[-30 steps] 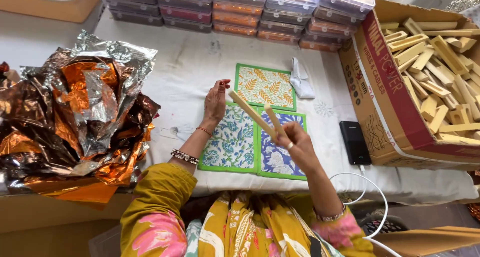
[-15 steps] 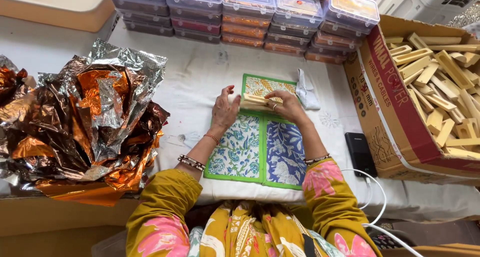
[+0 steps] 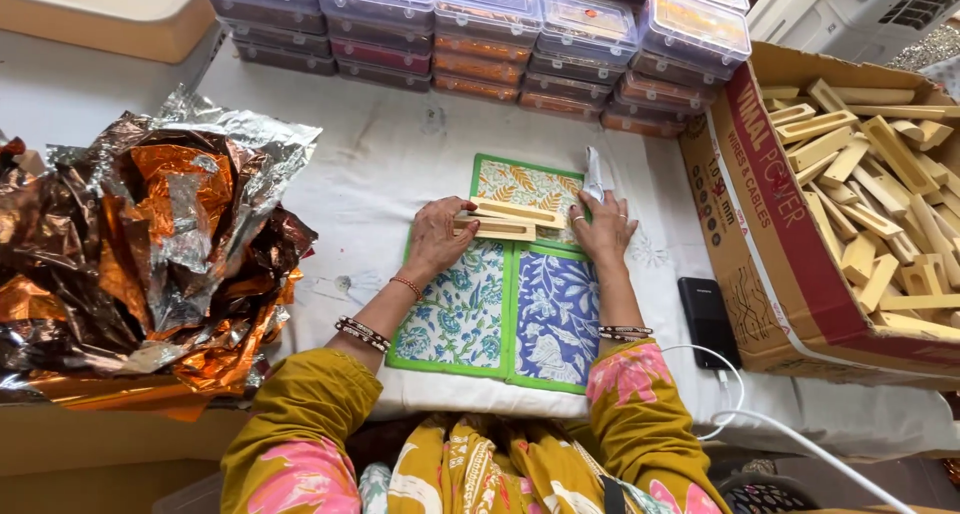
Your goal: The person organizes craft supplies on a table. They wipe a plastic container with a cloth, place copper foil inside, and stack it with other containers. They then pick up wooden pieces from a box and arrange them on patterned mats, wiping the mats with a cloth and covering them with foil.
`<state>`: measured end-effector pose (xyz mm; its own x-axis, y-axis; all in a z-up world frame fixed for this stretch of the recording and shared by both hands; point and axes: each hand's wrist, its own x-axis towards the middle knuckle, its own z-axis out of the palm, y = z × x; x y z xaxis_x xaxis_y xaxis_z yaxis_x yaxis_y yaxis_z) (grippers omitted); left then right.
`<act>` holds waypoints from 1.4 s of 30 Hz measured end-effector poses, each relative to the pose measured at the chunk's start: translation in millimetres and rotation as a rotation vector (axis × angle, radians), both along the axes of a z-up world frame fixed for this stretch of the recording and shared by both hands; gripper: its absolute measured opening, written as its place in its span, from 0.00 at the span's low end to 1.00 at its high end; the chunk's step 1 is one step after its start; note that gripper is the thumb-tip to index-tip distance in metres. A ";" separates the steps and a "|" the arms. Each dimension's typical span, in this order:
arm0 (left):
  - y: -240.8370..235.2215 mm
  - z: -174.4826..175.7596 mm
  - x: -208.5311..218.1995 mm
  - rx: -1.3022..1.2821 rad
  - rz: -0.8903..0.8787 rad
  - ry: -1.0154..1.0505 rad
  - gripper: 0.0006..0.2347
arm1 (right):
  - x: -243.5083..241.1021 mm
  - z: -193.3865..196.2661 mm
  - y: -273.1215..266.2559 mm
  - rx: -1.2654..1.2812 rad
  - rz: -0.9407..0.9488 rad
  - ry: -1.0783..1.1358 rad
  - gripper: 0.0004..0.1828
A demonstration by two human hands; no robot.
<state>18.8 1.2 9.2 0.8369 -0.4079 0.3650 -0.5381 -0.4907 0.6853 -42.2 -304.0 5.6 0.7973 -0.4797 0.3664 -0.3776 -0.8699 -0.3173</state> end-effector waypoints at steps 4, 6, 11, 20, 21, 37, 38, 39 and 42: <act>0.5 -1.6 -1.0 -0.017 0.003 -0.041 0.09 | 13.4 -42.7 -31.1 0.097 -0.050 -0.006 0.30; 0.9 1.2 -4.0 -0.011 0.013 -0.033 0.10 | 6.6 -28.7 -21.2 0.060 -0.026 -0.125 0.27; -0.6 0.4 -4.2 -0.028 0.038 -0.049 0.12 | 0.4 5.7 32.5 -0.113 0.130 -0.496 0.16; -2.1 -8.0 -0.7 -0.011 0.061 -0.066 0.21 | -22.0 44.4 130.3 -0.181 0.688 0.015 0.13; -2.5 -10.2 0.0 0.017 0.064 -0.074 0.22 | -22.7 42.6 127.9 -0.159 0.722 -0.078 0.12; -10.6 -7.1 -12.1 0.157 0.010 -0.230 0.26 | -18.1 35.6 117.0 -0.021 0.679 -0.184 0.20; -9.2 -7.5 -12.3 0.156 0.013 -0.228 0.26 | -16.5 34.9 116.4 -0.021 0.682 -0.183 0.20; -7.7 -7.8 -12.4 0.115 -0.004 -0.233 0.25 | -14.9 34.4 115.8 -0.003 0.666 -0.176 0.18; -6.3 -14.7 -5.0 0.054 -0.011 -0.248 0.24 | -9.6 31.5 114.3 0.007 0.654 -0.175 0.16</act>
